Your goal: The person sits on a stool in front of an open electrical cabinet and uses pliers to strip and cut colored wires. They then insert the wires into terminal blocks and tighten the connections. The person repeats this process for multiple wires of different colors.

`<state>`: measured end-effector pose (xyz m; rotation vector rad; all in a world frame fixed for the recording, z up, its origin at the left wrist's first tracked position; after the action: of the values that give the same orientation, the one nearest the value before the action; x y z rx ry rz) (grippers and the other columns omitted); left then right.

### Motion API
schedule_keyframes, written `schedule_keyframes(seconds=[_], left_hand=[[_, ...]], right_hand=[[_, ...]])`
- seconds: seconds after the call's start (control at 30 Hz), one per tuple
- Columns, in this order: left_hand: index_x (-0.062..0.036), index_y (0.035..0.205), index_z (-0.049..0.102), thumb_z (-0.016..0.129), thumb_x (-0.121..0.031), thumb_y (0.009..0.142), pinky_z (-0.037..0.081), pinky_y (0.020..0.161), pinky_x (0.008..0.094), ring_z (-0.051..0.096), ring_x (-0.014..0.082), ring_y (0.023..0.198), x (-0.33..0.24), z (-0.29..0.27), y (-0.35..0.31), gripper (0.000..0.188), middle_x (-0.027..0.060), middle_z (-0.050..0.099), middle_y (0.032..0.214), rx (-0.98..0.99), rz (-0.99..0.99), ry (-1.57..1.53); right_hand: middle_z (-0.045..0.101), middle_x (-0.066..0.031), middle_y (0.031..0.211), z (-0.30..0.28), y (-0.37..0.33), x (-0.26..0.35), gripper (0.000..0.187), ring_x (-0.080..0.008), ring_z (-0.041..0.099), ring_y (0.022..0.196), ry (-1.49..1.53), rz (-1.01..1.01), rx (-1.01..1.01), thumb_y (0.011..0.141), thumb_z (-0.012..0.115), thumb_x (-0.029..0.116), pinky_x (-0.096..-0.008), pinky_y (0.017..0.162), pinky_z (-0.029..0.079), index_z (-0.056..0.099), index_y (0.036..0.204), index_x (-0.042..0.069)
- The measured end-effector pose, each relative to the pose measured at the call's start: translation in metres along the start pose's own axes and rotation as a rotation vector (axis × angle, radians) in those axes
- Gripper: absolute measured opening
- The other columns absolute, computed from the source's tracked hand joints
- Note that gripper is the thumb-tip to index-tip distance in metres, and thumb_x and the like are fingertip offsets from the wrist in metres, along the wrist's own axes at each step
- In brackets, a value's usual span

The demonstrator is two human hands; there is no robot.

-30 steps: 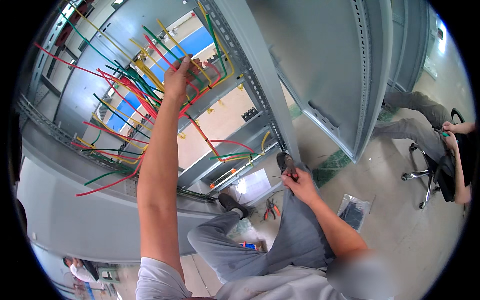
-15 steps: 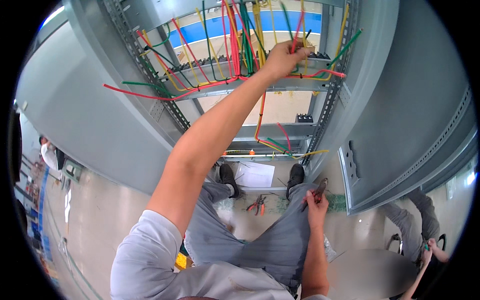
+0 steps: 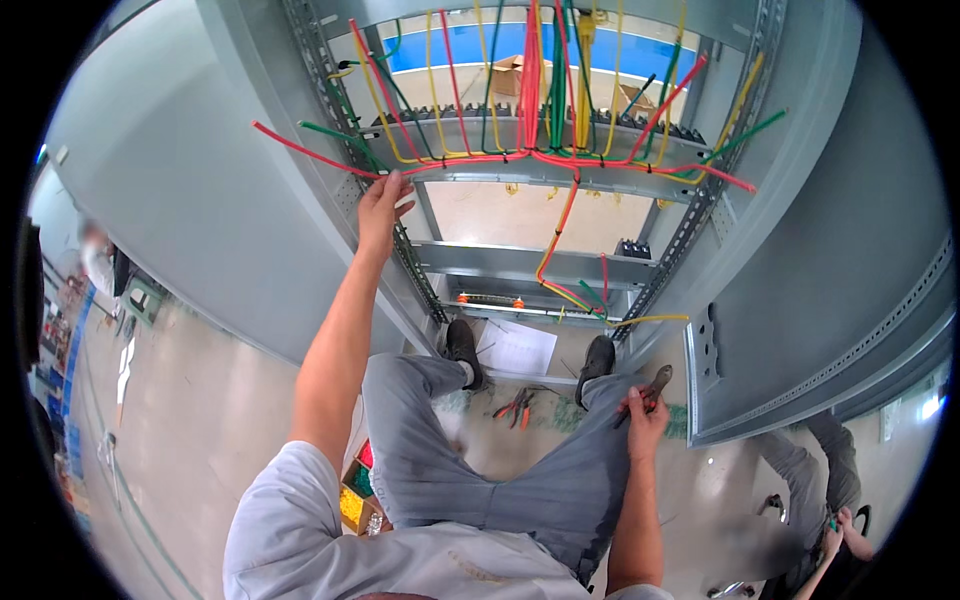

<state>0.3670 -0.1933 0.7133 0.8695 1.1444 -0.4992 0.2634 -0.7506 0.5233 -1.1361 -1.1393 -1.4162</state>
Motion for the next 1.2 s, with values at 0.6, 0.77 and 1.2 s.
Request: schedule_keyframes(seconds=[0.6, 0.77, 1.2], left_hand=[[-0.0067, 0.080, 0.070, 0.073, -0.055, 0.092, 0.055, 0.061, 0.0288, 0.062, 0.0125, 0.062, -0.026, 0.003, 0.086, 0.050, 0.0012, 0.068, 0.074, 0.202, -0.198, 0.134], [-0.0011, 0.078, 0.072, 0.074, -0.052, 0.092, 0.055, 0.058, 0.0303, 0.065, 0.0142, 0.060, -0.043, -0.002, 0.088, 0.052, 0.0047, 0.069, 0.070, 0.161, -0.158, 0.376], [0.0002, 0.109, 0.074, 0.080, -0.022, 0.091, 0.051, 0.064, 0.0249, 0.062, 0.0094, 0.066, -0.131, 0.001, 0.059, 0.029, 0.0046, 0.069, 0.078, 0.055, 0.388, 0.362]], right_hand=[[0.062, -0.0034, 0.078, 0.013, -0.005, -0.003, 0.011, -0.0127, 0.061, 0.066, -0.122, 0.033, 0.006, 0.100, 0.067, 0.011, -0.0284, 0.063, 0.055, 0.062, 0.098, 0.001], [0.062, -0.0033, 0.077, 0.018, -0.005, -0.001, 0.010, -0.0126, 0.061, 0.067, -0.145, 0.001, 0.025, 0.100, 0.067, 0.010, -0.0287, 0.062, 0.054, 0.062, 0.098, 0.001], [0.060, -0.0029, 0.078, 0.025, -0.006, -0.004, 0.010, -0.0133, 0.060, 0.067, -0.106, 0.023, 0.014, 0.100, 0.067, 0.010, -0.0303, 0.064, 0.054, 0.062, 0.100, 0.001]])
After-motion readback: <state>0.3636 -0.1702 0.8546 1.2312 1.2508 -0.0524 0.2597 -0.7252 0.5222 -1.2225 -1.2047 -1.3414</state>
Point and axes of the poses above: each hand's wrist, its own y-axis towards the middle knuckle, its own z-axis out of the palm, x = y × z, the point moved 4 cm from there along y, towards the middle knuckle
